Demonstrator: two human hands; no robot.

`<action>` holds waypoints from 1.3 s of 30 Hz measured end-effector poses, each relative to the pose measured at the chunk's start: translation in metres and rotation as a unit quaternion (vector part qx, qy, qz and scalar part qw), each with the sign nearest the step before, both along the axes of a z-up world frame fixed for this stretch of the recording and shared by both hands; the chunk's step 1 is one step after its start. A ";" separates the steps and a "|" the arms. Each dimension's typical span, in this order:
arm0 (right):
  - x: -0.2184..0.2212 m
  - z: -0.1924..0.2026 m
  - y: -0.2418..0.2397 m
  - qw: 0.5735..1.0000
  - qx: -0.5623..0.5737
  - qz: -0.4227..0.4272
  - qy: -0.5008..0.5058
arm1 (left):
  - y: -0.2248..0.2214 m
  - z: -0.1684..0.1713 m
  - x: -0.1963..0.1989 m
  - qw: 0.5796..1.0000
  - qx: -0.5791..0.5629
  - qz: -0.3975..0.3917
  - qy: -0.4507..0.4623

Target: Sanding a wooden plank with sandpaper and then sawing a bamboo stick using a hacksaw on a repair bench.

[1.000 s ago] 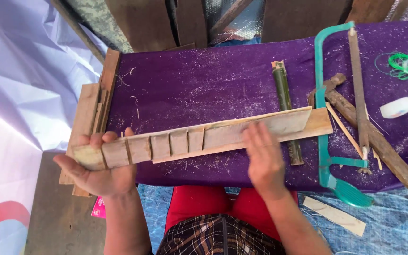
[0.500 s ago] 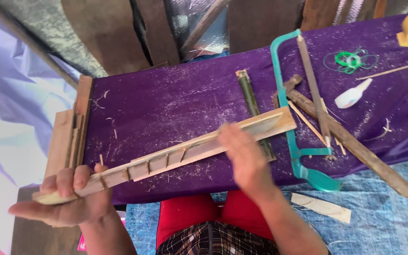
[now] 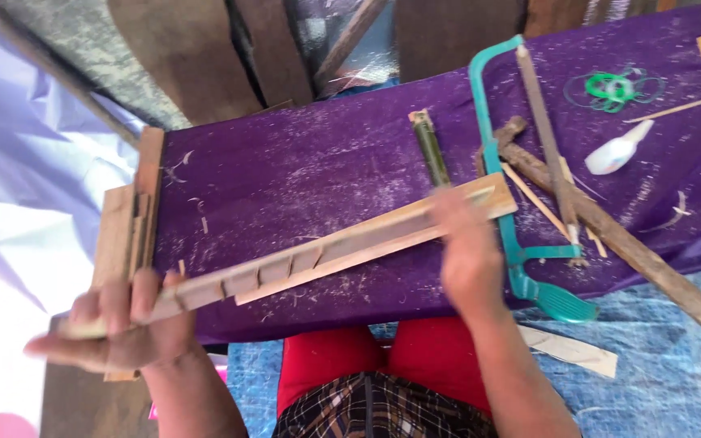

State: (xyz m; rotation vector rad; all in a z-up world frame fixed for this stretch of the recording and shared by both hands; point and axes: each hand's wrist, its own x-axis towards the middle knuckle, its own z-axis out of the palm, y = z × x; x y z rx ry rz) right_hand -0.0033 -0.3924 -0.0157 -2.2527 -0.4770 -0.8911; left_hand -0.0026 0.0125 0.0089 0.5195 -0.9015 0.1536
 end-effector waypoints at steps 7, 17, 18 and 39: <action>0.007 -0.049 0.036 0.998 0.025 -0.046 0.029 | -0.044 0.039 -0.014 0.977 0.029 0.147 0.153; 0.029 -0.095 -0.028 0.979 -0.154 -0.118 0.060 | -0.036 0.014 -0.016 0.907 -0.056 0.248 0.335; 0.030 -0.100 -0.043 0.970 -0.146 -0.141 0.132 | -0.038 0.013 -0.016 0.932 -0.044 0.211 0.292; 0.010 -0.047 0.016 0.984 -0.168 -0.013 0.061 | -0.038 0.005 -0.021 0.919 -0.096 0.201 0.325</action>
